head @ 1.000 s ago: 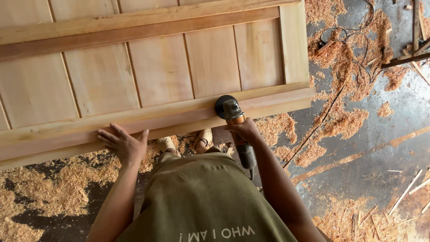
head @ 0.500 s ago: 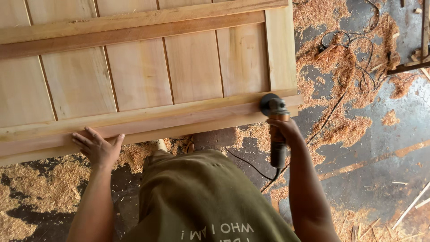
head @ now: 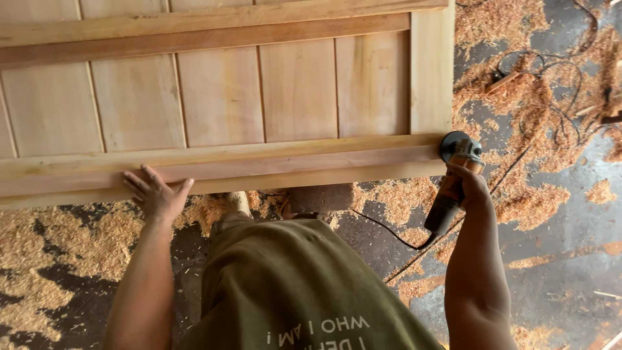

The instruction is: The person sands the surface of a large wooden panel and attached thin wooden strips using a handheld power sander, guiding the tool along the edges and flat surfaces.

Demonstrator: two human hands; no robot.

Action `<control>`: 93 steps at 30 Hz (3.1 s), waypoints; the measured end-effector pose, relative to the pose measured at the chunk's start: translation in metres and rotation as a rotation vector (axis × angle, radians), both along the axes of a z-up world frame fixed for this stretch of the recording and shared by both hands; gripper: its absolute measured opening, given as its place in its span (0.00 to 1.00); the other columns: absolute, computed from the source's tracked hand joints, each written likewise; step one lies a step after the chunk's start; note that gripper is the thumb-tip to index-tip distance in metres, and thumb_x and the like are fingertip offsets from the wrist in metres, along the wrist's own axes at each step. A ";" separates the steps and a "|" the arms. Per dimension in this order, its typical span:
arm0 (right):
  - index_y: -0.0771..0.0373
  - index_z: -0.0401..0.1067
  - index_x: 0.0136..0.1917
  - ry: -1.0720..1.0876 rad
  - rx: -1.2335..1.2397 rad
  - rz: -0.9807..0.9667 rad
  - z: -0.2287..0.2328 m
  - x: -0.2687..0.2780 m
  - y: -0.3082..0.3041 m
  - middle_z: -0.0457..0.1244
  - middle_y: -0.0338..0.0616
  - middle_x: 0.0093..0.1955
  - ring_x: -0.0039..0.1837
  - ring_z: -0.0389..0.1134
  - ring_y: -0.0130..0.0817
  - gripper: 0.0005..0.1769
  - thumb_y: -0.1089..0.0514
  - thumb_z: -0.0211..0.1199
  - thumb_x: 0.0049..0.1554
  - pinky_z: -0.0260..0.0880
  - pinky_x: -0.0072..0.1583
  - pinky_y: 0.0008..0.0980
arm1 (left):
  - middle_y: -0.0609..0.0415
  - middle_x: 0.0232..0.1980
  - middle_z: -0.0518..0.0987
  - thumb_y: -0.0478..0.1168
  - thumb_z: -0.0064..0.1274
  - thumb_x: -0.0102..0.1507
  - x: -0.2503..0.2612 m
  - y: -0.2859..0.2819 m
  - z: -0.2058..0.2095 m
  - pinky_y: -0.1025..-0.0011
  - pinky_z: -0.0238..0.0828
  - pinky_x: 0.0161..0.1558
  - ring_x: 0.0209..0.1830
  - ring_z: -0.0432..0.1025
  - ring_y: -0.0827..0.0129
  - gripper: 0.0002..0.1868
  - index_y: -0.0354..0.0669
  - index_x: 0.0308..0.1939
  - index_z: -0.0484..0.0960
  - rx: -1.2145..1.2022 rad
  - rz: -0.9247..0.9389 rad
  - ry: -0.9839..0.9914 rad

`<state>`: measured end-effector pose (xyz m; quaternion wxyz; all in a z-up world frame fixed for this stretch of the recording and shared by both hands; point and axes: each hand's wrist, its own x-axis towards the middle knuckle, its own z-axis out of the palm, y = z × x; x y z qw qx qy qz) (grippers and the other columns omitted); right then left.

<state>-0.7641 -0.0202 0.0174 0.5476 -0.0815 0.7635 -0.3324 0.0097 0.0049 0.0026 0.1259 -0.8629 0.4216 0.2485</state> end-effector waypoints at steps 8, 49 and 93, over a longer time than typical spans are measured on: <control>0.62 0.69 0.54 0.015 0.025 0.079 0.024 0.086 0.000 0.66 0.46 0.42 0.40 0.70 0.38 0.21 0.56 0.73 0.51 0.78 0.44 0.40 | 0.31 0.82 0.18 0.80 0.46 0.57 0.001 0.004 -0.005 0.30 0.28 0.76 0.84 0.17 0.38 0.70 0.46 0.83 0.25 -0.050 -0.041 -0.010; 0.61 0.77 0.40 0.213 -0.020 0.735 0.048 0.558 0.041 0.70 0.43 0.36 0.35 0.71 0.30 0.20 0.48 0.79 0.41 0.75 0.41 0.33 | 0.40 0.85 0.45 0.28 0.40 0.67 0.104 0.047 0.016 0.41 0.35 0.79 0.84 0.46 0.51 0.43 0.35 0.81 0.36 -0.622 -0.141 0.299; 0.67 0.65 0.62 -0.027 -0.115 -0.420 0.022 -0.017 0.062 0.69 0.50 0.45 0.46 0.74 0.42 0.29 0.52 0.73 0.55 0.80 0.50 0.41 | 0.42 0.83 0.49 0.58 0.57 0.61 -0.123 -0.027 0.002 0.40 0.32 0.77 0.84 0.42 0.51 0.47 0.46 0.79 0.55 -0.395 -0.535 0.235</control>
